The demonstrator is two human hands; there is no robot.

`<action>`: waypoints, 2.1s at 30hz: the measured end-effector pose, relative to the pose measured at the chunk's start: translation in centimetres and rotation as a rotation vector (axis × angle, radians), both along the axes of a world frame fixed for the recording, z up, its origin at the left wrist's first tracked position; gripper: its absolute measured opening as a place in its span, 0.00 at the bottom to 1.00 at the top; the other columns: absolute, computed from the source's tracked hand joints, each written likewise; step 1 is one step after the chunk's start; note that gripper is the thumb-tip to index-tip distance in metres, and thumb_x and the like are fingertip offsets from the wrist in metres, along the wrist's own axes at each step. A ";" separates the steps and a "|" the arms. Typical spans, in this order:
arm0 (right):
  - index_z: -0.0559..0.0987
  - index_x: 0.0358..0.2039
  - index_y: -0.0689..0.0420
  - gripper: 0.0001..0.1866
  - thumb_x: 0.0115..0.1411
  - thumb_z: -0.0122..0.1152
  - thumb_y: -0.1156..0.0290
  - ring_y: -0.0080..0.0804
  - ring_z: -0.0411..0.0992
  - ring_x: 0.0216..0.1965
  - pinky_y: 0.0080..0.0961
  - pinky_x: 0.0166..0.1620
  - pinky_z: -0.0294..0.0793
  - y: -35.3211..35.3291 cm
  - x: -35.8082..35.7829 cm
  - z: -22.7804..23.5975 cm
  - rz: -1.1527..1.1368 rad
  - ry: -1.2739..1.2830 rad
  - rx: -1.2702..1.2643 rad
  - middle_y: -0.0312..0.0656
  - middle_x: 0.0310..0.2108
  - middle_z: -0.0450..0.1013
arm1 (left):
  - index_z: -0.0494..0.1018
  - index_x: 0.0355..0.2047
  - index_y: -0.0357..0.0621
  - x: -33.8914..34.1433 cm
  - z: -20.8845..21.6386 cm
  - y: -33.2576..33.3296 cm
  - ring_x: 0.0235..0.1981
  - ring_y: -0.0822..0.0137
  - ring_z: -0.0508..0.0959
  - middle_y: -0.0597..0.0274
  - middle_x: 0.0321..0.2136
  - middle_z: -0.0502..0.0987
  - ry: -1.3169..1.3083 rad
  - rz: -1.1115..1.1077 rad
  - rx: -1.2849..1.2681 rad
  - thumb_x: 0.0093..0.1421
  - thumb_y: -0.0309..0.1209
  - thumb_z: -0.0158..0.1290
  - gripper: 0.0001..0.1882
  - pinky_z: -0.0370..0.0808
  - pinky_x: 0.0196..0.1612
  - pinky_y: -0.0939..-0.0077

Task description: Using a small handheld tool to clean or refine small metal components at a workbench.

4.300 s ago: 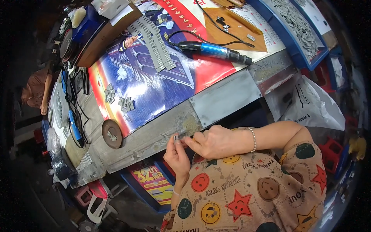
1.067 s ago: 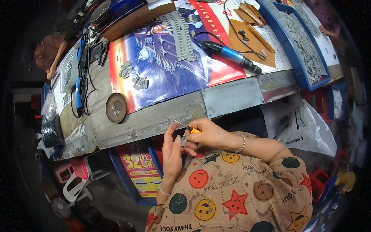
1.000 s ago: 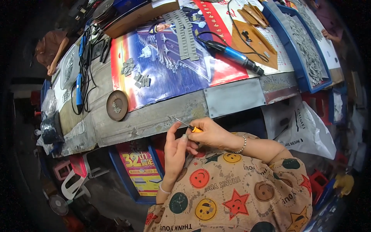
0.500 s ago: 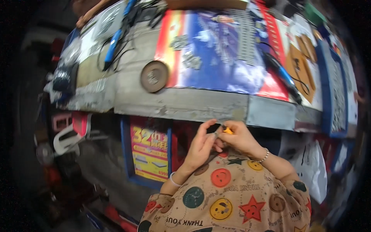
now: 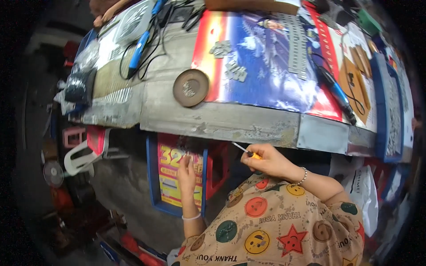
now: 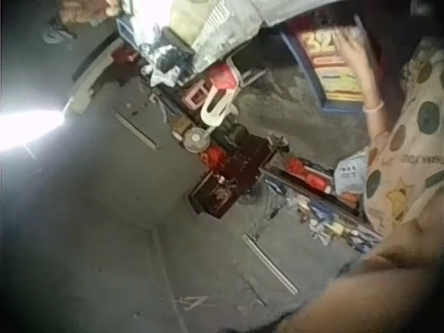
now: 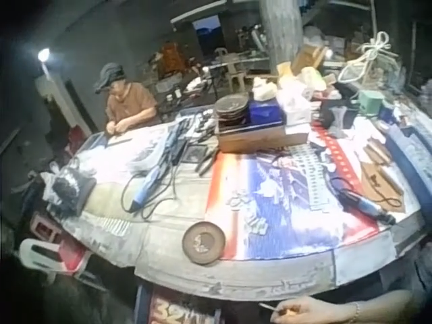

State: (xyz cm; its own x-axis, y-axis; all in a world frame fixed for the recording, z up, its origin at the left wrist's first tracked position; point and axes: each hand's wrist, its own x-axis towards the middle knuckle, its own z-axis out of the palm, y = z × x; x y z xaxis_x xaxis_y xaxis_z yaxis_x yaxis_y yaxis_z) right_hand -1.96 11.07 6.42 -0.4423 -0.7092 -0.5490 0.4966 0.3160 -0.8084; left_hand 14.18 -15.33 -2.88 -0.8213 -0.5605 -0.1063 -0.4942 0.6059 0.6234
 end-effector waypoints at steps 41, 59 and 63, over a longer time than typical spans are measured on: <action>0.75 0.32 0.63 0.14 0.57 0.55 0.63 0.44 0.72 0.26 0.35 0.31 0.69 6.2 -0.7 -2.1 0.006 0.467 -0.070 0.51 0.24 0.73 | 0.70 0.35 0.33 -20.9 12.3 11.3 0.27 0.75 0.70 0.65 0.28 0.72 0.442 -0.167 0.476 0.59 0.19 0.47 0.04 0.67 0.31 0.83; 0.76 0.32 0.60 0.12 0.56 0.55 0.63 0.48 0.74 0.27 0.38 0.32 0.71 7.3 -0.5 -2.2 -0.008 0.565 -0.051 0.52 0.24 0.74 | 0.59 0.52 0.38 -30.2 5.8 8.5 0.36 0.39 0.75 0.36 0.35 0.74 -0.006 -0.311 -0.404 0.51 0.25 0.51 0.27 0.71 0.40 0.50; 0.76 0.32 0.61 0.12 0.56 0.55 0.64 0.47 0.74 0.26 0.37 0.32 0.72 7.0 -0.6 -2.0 -0.004 0.563 -0.071 0.52 0.23 0.73 | 0.59 0.52 0.37 -30.4 6.1 9.1 0.36 0.39 0.75 0.35 0.35 0.74 -0.018 -0.340 -0.413 0.51 0.26 0.51 0.27 0.70 0.41 0.50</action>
